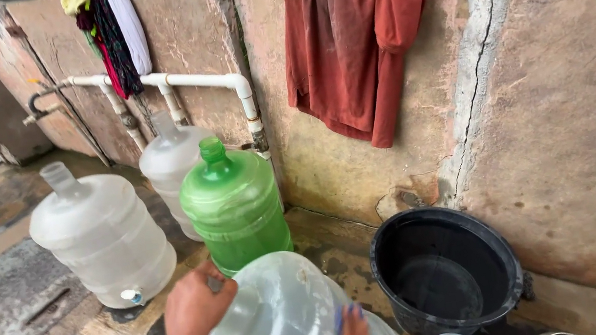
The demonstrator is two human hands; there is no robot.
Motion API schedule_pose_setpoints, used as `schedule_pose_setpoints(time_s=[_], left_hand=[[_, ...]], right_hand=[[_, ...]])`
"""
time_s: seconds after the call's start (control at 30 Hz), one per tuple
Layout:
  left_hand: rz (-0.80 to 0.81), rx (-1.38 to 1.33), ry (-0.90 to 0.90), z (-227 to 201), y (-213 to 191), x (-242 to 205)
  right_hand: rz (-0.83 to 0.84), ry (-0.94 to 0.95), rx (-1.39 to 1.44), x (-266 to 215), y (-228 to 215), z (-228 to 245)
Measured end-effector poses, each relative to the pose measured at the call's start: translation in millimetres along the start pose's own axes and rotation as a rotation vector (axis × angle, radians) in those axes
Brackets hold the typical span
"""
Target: Cleaning and rinsing large plastic water containers outdoors.
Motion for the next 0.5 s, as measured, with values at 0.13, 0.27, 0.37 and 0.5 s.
schedule_pose_setpoints(time_s=[0.13,0.27,0.37,0.5], left_hand=[[0.011,-0.021,0.016,28.6,3.5,12.3],[0.049,-0.099,0.012,44.2,-6.4,-0.3],[0.051,-0.075,-0.047,60.4,-8.5,4.1],[0.075,-0.022,-0.101,71.7,-4.3,12.7]], right_hand=[[-0.021,-0.204,-0.335,-60.0,-68.6,136.2],[-0.003,-0.372,-0.507,-80.4,-121.9,286.5],[-0.014,-0.495,-0.367,-72.0,-116.7,303.5],[-0.018,-0.639,-0.208,-64.5,-126.9,306.7]])
Point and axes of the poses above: each hand's wrist, its own x-axis towards the middle knuckle, its own y-axis out of the palm, z = x × y, the point moved 5 cm from there along x, towards the middle knuckle, and after that the axes turned 3 degrees about -y, right-handed, at the moved point
